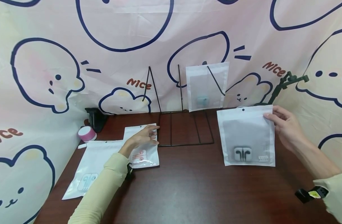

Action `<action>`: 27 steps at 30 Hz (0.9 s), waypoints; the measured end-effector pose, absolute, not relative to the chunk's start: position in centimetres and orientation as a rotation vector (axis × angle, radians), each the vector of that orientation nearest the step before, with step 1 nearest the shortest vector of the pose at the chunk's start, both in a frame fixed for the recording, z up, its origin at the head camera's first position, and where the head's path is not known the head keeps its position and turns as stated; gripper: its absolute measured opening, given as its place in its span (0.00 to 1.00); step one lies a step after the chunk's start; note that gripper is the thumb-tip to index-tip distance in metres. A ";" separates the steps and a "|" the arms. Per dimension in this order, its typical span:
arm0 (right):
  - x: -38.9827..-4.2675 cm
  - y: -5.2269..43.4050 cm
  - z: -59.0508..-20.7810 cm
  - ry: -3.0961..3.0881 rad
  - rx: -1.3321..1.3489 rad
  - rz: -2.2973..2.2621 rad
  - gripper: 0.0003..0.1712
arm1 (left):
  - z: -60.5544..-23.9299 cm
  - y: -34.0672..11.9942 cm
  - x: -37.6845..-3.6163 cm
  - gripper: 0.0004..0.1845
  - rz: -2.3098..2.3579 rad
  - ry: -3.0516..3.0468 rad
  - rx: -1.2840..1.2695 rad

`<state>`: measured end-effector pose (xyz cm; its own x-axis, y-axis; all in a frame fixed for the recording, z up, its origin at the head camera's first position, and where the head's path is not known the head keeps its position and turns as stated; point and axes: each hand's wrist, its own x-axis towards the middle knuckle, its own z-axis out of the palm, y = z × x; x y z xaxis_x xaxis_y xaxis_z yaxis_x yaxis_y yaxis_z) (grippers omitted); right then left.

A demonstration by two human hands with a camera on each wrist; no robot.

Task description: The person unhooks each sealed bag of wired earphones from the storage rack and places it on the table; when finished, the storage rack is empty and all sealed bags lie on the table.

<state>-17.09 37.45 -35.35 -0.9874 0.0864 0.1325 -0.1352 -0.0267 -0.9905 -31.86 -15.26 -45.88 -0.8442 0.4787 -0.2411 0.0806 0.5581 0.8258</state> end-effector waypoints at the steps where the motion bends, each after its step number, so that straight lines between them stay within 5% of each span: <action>1: -17.3 37.7 -35.5 -2.088 0.029 2.136 0.14 | -45.9 -15.3 -31.9 0.47 1.221 2.352 0.449; 9: -19.9 40.0 -38.3 -2.210 -0.184 2.088 0.16 | -45.6 -15.3 -31.7 0.47 1.243 2.334 0.434; 19: -23.1 40.5 -42.1 -2.477 -0.439 1.827 0.42 | -45.6 -15.3 -31.6 0.47 1.238 2.337 0.425; 27: -25.3 39.4 -44.6 -2.457 -0.565 1.871 0.42 | -45.5 -15.2 -31.6 0.47 1.236 2.337 0.428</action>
